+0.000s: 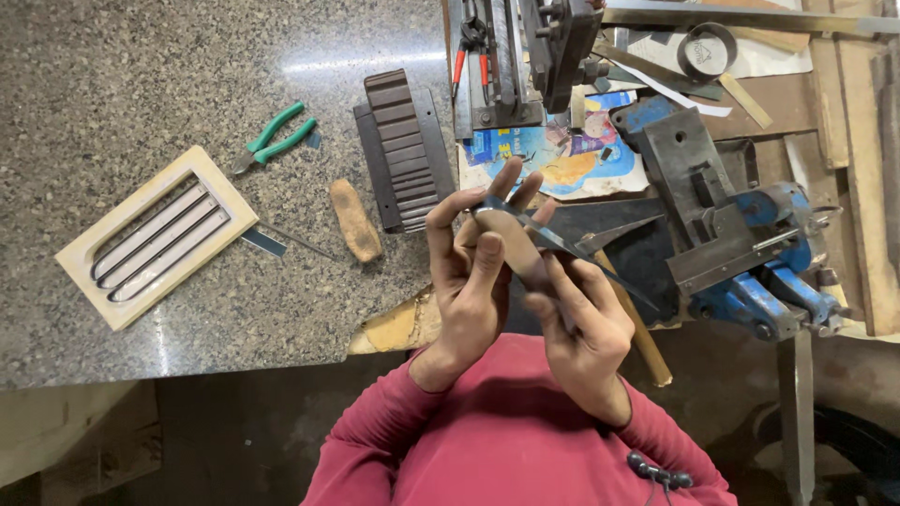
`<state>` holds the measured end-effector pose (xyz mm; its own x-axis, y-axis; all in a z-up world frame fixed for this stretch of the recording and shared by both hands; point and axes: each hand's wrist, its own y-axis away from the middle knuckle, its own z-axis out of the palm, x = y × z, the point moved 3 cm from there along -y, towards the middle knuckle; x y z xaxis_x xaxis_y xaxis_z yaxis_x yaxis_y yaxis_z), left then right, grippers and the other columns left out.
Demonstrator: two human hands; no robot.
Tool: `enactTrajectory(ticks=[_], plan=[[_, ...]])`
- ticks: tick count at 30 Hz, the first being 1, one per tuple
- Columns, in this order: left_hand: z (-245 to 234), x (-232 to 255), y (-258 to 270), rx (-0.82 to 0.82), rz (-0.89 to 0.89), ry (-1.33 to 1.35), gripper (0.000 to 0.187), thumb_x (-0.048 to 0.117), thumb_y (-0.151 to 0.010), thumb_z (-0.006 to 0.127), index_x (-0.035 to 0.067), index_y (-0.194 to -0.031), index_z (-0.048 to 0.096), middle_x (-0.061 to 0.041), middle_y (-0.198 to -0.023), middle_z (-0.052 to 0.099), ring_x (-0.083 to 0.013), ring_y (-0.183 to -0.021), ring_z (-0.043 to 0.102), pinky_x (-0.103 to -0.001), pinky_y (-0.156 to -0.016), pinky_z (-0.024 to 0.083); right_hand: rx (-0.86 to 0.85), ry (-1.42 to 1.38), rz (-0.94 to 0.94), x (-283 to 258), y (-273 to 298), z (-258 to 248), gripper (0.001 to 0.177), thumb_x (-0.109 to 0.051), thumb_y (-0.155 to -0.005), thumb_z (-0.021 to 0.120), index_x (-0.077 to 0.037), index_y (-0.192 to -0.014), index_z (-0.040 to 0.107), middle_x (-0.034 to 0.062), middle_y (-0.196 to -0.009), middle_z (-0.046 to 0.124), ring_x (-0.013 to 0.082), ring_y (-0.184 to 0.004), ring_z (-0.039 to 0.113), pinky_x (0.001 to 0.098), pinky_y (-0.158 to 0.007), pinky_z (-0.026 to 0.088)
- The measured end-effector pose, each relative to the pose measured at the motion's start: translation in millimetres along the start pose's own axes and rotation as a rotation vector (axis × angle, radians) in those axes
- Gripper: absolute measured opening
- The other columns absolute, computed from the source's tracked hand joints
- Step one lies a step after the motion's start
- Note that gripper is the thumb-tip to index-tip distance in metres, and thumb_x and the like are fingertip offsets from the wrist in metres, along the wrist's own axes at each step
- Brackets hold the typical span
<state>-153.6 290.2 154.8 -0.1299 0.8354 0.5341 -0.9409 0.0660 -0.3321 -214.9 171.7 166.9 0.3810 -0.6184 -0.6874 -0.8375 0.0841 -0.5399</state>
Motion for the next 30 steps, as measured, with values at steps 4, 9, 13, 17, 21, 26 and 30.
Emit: enactTrajectory(ticks=[4,9,13,17,21,26,30], plan=[[3.9,0.8,0.9,-0.016,-0.014,-0.016,0.037,0.019,-0.118,0.052,0.016,-0.152,0.038,-0.023,-0.165,0.033,-0.0383,-0.153,0.039,-0.058,-0.129,0.037,0.061,-0.023,0.063,5.7,7.6,-1.9,0.036,0.015,-0.089,0.073,0.004,-0.123,0.071,0.0165,-0.112,0.069,0.0172,-0.084,0.067,0.0253,-0.071,0.053],[5.9,1.2,0.3,-0.026,-0.043,-0.029,0.036,0.017,-0.118,0.051,0.014,-0.152,0.038,-0.023,-0.165,0.033,-0.0388,-0.152,0.041,-0.057,-0.129,0.037,0.101,-0.026,0.124,9.8,12.9,-3.9,0.035,0.019,-0.086,0.069,0.005,-0.118,0.073,0.0156,-0.105,0.069,0.015,-0.079,0.064,0.0238,-0.068,0.05],[8.0,2.3,3.4,-0.043,-0.044,-0.077,0.034,0.015,-0.119,0.05,0.011,-0.15,0.037,-0.024,-0.164,0.037,-0.0387,-0.148,0.047,-0.054,-0.127,0.041,0.12,-0.054,0.047,4.3,9.5,-5.5,0.034,0.02,-0.089,0.069,0.006,-0.12,0.071,0.0155,-0.109,0.069,0.0185,-0.094,0.071,0.026,-0.081,0.057],[5.1,-0.4,5.9,-0.028,-0.046,-0.184,0.042,0.016,-0.117,0.052,0.007,-0.155,0.038,-0.024,-0.16,0.044,-0.0349,-0.141,0.055,-0.049,-0.12,0.05,0.128,-0.065,0.064,4.4,9.3,-7.6,0.032,0.019,-0.09,0.071,0.006,-0.12,0.071,0.0149,-0.106,0.068,0.0185,-0.093,0.07,0.0256,-0.08,0.056],[0.8,-2.9,5.6,-0.006,-0.076,-0.268,0.046,0.017,-0.116,0.054,0.004,-0.157,0.037,-0.024,-0.156,0.048,-0.0316,-0.138,0.058,-0.042,-0.112,0.053,0.139,-0.085,0.087,9.5,9.0,-6.4,0.032,0.02,-0.091,0.069,0.006,-0.12,0.071,0.0135,-0.104,0.067,0.0154,-0.089,0.068,0.0237,-0.078,0.054],[-3.8,-1.9,0.5,-0.058,-0.107,-0.285,0.045,0.016,-0.118,0.051,0.005,-0.159,0.037,-0.019,-0.16,0.047,-0.0247,-0.138,0.058,-0.036,-0.116,0.052,0.139,-0.111,0.13,16.8,7.2,-5.7,0.033,0.021,-0.091,0.069,0.006,-0.12,0.071,0.0114,-0.103,0.066,0.0117,-0.086,0.065,0.0207,-0.076,0.052],[-13.9,-1.6,1.1,-0.078,-0.128,-0.329,0.047,0.01,-0.118,0.055,0.006,-0.16,0.036,-0.013,-0.161,0.048,-0.0142,-0.133,0.056,-0.029,-0.116,0.048,0.139,-0.119,0.152,17.9,4.7,-4.7,0.032,0.021,-0.091,0.068,0.006,-0.12,0.072,0.0114,-0.104,0.065,0.0119,-0.088,0.066,0.0211,-0.079,0.053]])
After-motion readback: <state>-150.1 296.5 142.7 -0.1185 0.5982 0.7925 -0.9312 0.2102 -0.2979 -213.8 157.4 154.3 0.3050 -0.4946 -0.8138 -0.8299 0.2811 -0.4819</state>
